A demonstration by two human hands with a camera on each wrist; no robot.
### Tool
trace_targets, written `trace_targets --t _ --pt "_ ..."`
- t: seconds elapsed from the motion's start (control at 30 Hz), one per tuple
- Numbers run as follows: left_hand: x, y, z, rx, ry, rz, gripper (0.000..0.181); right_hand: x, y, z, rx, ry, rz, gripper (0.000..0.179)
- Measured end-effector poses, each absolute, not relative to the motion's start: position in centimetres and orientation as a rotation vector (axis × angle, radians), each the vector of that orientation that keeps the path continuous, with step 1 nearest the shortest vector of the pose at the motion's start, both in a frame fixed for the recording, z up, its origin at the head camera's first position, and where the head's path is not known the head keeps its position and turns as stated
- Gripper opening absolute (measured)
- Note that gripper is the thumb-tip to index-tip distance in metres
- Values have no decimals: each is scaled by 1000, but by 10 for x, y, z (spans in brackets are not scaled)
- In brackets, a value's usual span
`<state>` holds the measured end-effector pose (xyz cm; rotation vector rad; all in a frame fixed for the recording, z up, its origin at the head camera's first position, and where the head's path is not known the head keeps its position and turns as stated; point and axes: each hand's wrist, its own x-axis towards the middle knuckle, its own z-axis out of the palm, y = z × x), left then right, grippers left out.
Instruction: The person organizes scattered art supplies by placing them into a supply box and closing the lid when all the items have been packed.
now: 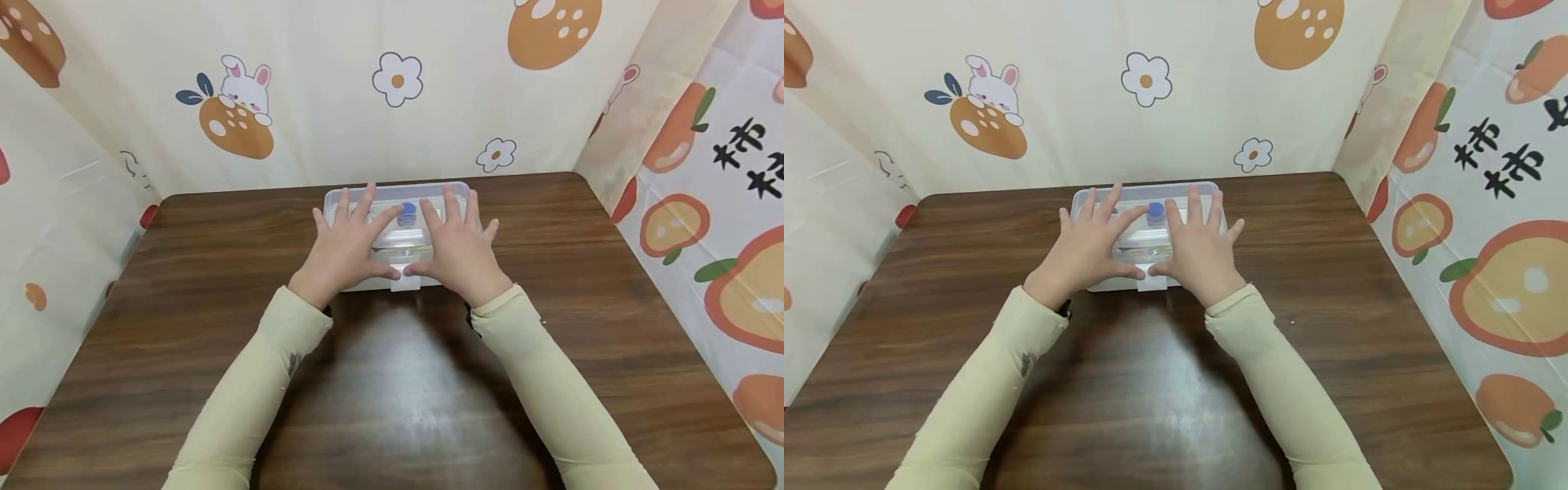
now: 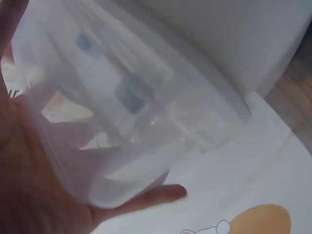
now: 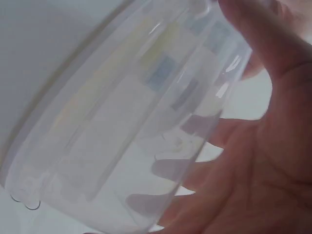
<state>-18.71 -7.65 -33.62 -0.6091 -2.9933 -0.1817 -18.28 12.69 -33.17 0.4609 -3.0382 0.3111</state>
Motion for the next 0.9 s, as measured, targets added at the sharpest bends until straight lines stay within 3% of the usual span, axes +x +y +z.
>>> trace_targets --t 0.9 --pt "-167 -76 -347 -650 -2933 25 115 -163 124 -342 477 -3045 -9 127"
